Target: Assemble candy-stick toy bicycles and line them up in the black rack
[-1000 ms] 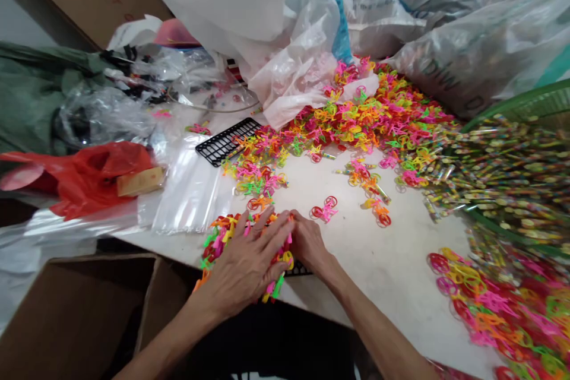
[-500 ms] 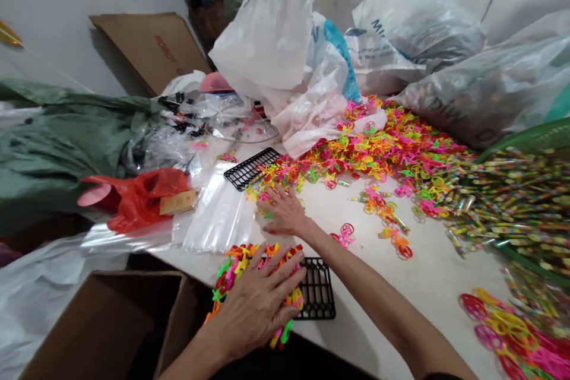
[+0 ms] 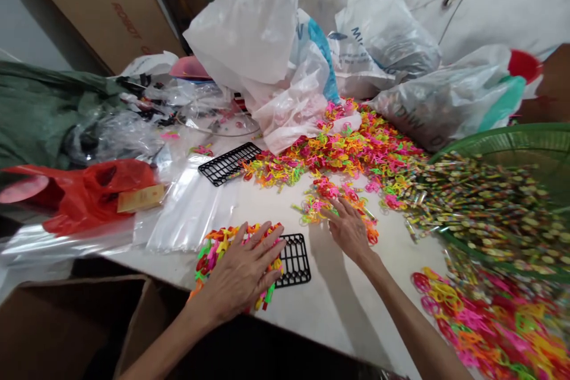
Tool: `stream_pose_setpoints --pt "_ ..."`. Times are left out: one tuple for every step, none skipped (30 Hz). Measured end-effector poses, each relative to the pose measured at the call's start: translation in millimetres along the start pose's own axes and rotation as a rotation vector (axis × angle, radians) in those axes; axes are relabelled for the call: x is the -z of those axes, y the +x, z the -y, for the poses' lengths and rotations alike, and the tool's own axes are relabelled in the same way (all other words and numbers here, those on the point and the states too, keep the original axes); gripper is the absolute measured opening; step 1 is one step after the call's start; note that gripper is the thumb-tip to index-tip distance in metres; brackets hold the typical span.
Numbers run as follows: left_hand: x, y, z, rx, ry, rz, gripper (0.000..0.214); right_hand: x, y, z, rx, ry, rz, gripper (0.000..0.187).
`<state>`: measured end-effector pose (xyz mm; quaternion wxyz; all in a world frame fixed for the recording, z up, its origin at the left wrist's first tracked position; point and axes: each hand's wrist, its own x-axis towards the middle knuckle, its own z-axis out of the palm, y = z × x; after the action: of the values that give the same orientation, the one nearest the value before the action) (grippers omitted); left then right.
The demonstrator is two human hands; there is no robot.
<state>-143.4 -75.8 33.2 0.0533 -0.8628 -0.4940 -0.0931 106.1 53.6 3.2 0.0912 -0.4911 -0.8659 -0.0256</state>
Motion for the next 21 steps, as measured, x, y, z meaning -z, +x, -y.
stream_pose_setpoints --pt "-1.2 0.3 -0.3 0.001 0.007 -0.002 0.043 2.4 5.2 2.2 -0.051 0.017 0.000 0.036" --pt "-2.2 0.8 -0.6 -0.001 0.013 -0.001 0.043 3.5 12.6 8.2 -0.104 0.032 0.016 0.032" --pt "-3.0 1.5 -1.0 -0.006 0.020 0.000 0.042 3.3 21.4 17.7 -0.148 0.042 0.052 0.029" --pt "-3.6 2.4 -1.4 -0.012 0.027 0.000 0.042 1.9 30.7 29.7 -0.170 0.045 0.106 0.028" --pt "-4.1 3.3 -1.8 -0.018 0.036 0.002 0.042 -0.6 39.4 42.9 -0.160 0.039 0.183 0.026" --pt "-4.4 4.1 -2.1 -0.024 0.047 0.002 0.043 -3.6 46.3 55.8 -0.137 0.028 0.248 0.025" --pt "-4.7 4.8 -2.2 -0.030 0.056 0.000 0.043 -6.6 50.2 66.9 -0.116 0.016 0.280 0.026" --pt "-4.9 5.4 -2.2 -0.033 0.062 -0.006 0.043 -9.2 50.2 75.0 -0.103 0.005 0.296 0.026" --pt "-5.2 5.8 -2.2 -0.036 0.063 -0.014 0.043 -10.7 45.6 79.5 -0.089 -0.003 0.295 0.028" --pt "-5.4 6.0 -2.1 -0.040 0.060 -0.022 0.043 -11.0 36.2 80.0 -0.077 -0.008 0.291 0.029" --pt "-5.7 6.1 -2.1 -0.044 0.055 -0.028 0.043 -9.7 22.4 76.7 -0.062 -0.007 0.296 0.029" --pt "-5.9 6.1 -2.2 -0.045 0.052 -0.032 0.043 -7.0 5.1 70.3 -0.045 0.000 0.304 0.030" --pt "-6.2 6.1 -2.3 -0.044 0.049 -0.033 0.042 -3.3 -14.5 61.7 -0.031 0.015 0.314 0.030" --pt "-6.5 6.1 -2.4 -0.041 0.046 -0.033 0.042 1.1 -34.8 51.9 -0.025 0.043 0.325 0.031" --pt "-6.8 6.1 -2.6 -0.037 0.041 -0.034 0.041 5.4 -54.2 42.1 -0.030 0.083 0.322 0.032" --pt "-7.1 6.2 -2.8 -0.034 0.031 -0.038 0.041 9.2 -71.6 33.1 -0.046 0.134 0.311 0.032" --pt "-7.4 6.3 -2.9 -0.030 0.019 -0.044 0.040 11.9 -85.7 25.8 -0.076 0.189 0.286 0.032" --pt "-7.6 6.5 -3.0 -0.027 0.008 -0.047 0.040 13.3 -95.9 20.5 -0.124 0.236 0.255 0.031" --pt "-7.9 6.7 -3.0 -0.025 0.001 -0.047 0.041 13.7 -102.2 17.3 -0.184 0.269 0.228 0.026" --pt "-8.1 7.0 -2.9 -0.026 -0.001 -0.042 0.041 13.2 -104.6 15.9 -0.246 0.287 0.208 0.021" --pt "-8.3 7.3 -2.9 -0.028 0.002 -0.034 0.041 12.4 -103.9 15.9 -0.300 0.291 0.195 0.016"
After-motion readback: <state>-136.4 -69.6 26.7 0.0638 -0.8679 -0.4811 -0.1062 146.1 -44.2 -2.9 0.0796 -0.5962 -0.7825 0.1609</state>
